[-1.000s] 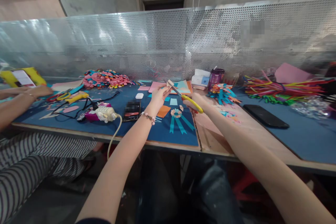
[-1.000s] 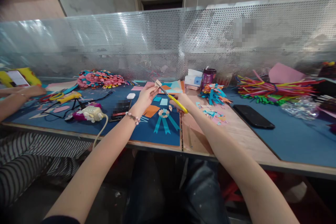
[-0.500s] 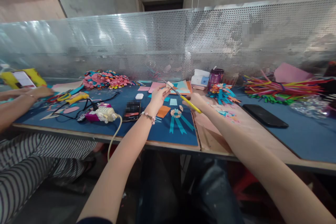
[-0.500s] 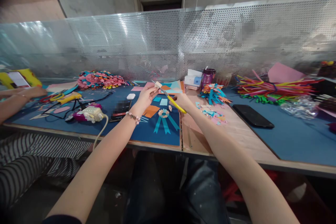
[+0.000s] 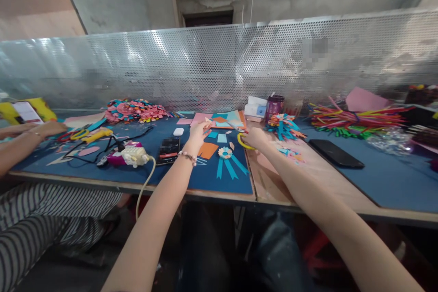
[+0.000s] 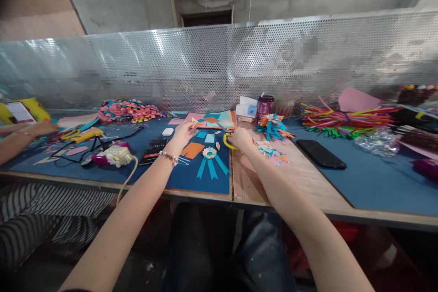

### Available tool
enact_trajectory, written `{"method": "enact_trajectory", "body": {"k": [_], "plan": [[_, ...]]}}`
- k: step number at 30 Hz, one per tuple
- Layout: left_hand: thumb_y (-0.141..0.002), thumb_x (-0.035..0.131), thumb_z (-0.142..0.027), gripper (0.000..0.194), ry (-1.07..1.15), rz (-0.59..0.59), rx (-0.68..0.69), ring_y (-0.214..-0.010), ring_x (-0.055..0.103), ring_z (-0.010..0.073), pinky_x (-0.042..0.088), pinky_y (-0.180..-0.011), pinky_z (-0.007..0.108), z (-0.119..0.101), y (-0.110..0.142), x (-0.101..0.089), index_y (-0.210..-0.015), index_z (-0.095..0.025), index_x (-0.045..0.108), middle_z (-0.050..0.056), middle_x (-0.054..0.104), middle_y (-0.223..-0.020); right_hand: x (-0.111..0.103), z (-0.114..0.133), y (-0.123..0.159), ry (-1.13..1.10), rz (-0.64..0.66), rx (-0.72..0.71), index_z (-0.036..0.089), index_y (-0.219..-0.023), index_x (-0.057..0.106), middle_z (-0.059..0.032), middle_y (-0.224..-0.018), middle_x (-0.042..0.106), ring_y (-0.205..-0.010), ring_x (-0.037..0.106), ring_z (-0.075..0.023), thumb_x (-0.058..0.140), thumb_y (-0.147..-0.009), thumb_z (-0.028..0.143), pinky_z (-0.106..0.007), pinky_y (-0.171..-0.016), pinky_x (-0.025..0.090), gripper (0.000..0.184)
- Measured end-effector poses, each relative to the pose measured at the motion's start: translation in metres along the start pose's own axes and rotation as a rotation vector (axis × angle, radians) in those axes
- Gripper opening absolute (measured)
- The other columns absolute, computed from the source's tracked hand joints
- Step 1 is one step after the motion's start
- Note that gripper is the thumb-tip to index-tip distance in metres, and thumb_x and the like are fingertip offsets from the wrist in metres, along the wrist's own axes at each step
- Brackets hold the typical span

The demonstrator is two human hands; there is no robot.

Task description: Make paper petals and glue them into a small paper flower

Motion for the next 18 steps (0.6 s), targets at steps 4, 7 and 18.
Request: {"method": "enact_trajectory", "body": {"k": [4, 7, 18], "plan": [[-0.061, 0.073, -0.017, 0.014, -0.081, 0.077, 0.004, -0.081, 0.066, 0.0146, 0.05, -0.069, 0.024, 0.002, 0.004, 0.005, -0.072, -0.014, 0.065, 0.006, 0.068, -0.083, -0.006, 0.0, 0.002, 0.039, 0.019, -0.066, 0.007, -0.088, 0.072, -0.02, -0.088, 0.07, -0.08, 0.067, -0.0247, 0.054, -0.081, 0.043, -0.023, -0.058, 0.042, 0.041], [-0.061, 0.074, -0.02, 0.016, -0.134, 0.08, 0.014, -0.079, 0.065, 0.0141, 0.049, -0.066, 0.022, 0.002, 0.007, 0.007, -0.075, -0.015, 0.067, 0.006, 0.069, -0.084, -0.016, 0.007, 0.009, 0.003, 0.031, -0.129, 0.01, -0.087, 0.071, -0.0153, -0.083, 0.071, -0.073, 0.066, -0.0211, 0.059, -0.077, 0.044, -0.021, -0.054, 0.04, 0.038], [-0.06, 0.077, -0.023, 0.02, -0.261, 0.06, 0.045, -0.072, 0.065, 0.0145, 0.05, -0.065, 0.025, 0.002, 0.014, 0.007, -0.076, -0.016, 0.068, 0.006, 0.069, -0.08, -0.035, 0.007, -0.006, 0.07, 0.108, -0.347, 0.013, -0.087, 0.073, -0.0091, -0.074, 0.07, -0.076, 0.065, -0.0201, 0.058, -0.08, 0.037, -0.021, -0.064, 0.044, 0.028]]}}
Point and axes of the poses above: each hand's wrist, its own y-axis away from the middle knuckle, its own x-axis out of the palm, z = x × y, the point moved 5 cm from there along -y, towards the middle knuckle
